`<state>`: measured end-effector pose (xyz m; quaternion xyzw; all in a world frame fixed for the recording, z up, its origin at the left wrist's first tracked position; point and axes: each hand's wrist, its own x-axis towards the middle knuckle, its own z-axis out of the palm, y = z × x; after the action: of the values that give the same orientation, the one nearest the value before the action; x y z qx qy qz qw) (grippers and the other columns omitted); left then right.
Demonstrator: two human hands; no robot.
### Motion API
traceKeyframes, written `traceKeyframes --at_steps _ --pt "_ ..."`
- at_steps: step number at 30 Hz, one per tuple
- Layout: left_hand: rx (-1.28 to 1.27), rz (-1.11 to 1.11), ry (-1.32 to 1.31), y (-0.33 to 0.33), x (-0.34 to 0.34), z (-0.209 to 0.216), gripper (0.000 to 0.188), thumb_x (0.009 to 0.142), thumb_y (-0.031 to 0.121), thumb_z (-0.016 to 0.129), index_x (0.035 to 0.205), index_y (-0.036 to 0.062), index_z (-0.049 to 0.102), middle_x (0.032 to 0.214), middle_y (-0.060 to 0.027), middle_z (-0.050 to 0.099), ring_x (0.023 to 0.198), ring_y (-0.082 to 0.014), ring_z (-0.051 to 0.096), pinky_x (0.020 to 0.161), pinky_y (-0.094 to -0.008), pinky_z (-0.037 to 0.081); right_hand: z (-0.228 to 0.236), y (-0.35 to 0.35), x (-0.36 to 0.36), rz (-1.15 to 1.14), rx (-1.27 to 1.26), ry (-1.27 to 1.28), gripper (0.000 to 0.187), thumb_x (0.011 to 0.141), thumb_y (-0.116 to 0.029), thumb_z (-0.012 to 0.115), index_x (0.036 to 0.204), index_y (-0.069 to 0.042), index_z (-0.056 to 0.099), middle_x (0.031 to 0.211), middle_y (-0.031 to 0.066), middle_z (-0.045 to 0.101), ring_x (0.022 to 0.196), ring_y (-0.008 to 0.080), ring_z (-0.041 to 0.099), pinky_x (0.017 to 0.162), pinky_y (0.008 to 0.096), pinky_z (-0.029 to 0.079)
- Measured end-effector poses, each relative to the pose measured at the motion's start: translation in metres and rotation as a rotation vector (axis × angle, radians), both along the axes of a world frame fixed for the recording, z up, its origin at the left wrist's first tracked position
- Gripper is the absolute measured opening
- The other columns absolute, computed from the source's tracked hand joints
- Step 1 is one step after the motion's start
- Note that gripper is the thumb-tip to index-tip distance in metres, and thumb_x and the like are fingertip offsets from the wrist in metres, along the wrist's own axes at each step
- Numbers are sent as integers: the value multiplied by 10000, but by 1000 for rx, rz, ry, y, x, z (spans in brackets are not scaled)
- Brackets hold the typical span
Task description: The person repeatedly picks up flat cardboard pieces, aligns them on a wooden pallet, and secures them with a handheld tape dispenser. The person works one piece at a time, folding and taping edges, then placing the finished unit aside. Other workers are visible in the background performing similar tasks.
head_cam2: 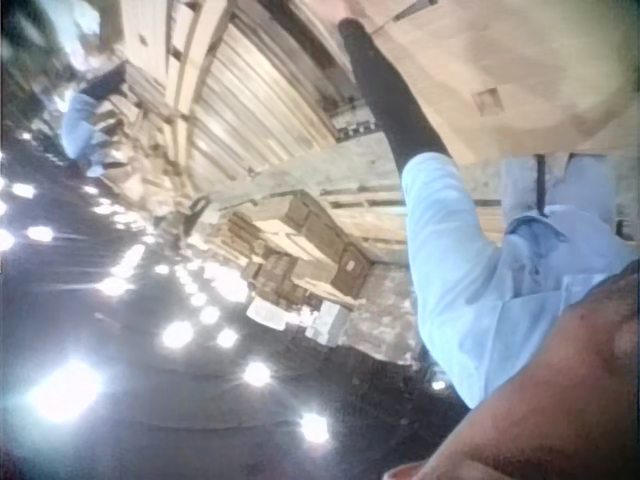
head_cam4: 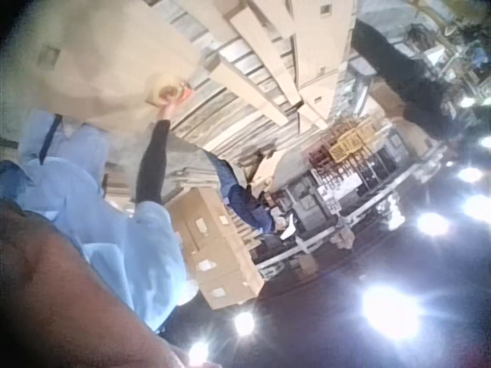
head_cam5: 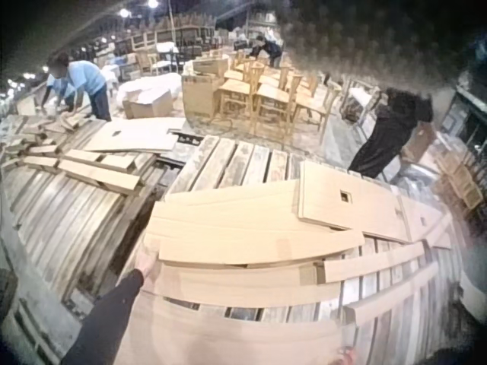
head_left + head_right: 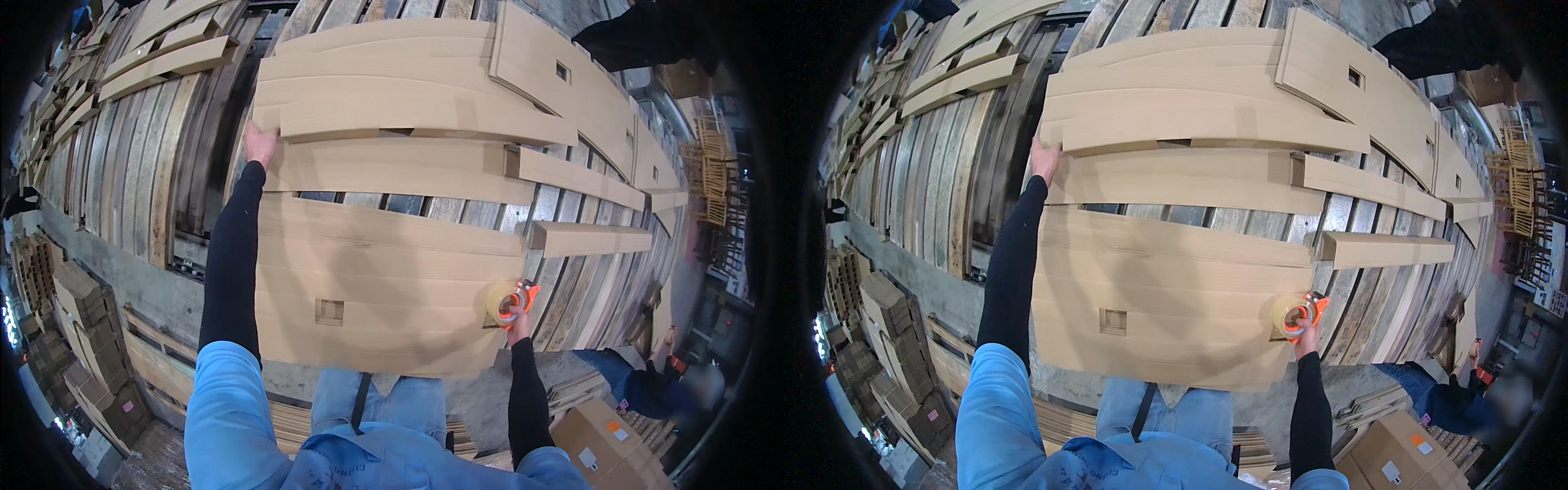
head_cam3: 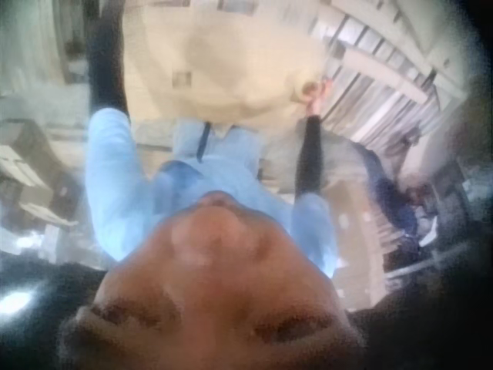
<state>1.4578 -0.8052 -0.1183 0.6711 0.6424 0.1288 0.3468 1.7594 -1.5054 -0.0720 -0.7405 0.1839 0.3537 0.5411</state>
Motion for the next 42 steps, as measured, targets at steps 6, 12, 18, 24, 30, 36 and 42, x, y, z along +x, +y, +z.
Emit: traceKeyframes --at_steps 6,12,18,24,30,36,42 --pt "-274 85 -323 34 -7 2 861 836 254 802 1465 -123 352 1314 -214 620 1133 -263 663 956 -377 530 6 5 -6 -27 7 -11 328 805 -61 608 1125 7 621 1021 88 692 903 216 703 819 379 576" --pt "-525 -183 -615 34 34 9 514 908 228 745 1334 28 538 1263 -79 641 1113 -186 637 940 -362 550 -8 -6 -3 -72 -52 56 351 807 -56 619 1155 -12 610 1040 90 691 934 222 697 840 377 572" --pt "-733 -110 -887 32 50 14 492 918 186 736 1333 25 528 1261 -86 643 1129 -193 642 932 -389 564 -6 6 0 -70 -36 28 361 792 -66 631 1150 -20 606 1037 88 687 931 235 700 843 389 573" --pt "-704 -126 -833 15 48 26 519 890 99 742 1351 19 517 1273 -100 643 1131 -209 646 979 -376 533 -6 10 0 -73 -50 -20 372 782 -75 626 1150 -20 615 1025 85 688 913 235 697 842 381 565" --pt "-419 -176 -867 11 67 113 446 876 74 712 1285 -23 564 1192 -108 673 1054 -182 659 938 -347 535 -8 8 2 -44 -89 -19 357 772 -104 635 1114 -2 647 1008 91 703 909 226 698 827 367 559" --pt "195 -462 -556 55 74 320 686 848 186 801 1393 -85 486 1223 -119 676 1079 -157 648 953 -308 521 -14 23 -6 -110 -123 -123 380 770 -91 621 1139 -3 636 1024 90 690 927 216 678 836 359 538" --pt "403 -552 -444 136 -36 528 491 955 190 686 1390 18 540 1308 -88 641 1146 -158 626 990 -304 492 -38 11 -22 -137 -123 -254 384 781 -39 607 1163 0 597 991 70 648 871 208 638 813 357 519"
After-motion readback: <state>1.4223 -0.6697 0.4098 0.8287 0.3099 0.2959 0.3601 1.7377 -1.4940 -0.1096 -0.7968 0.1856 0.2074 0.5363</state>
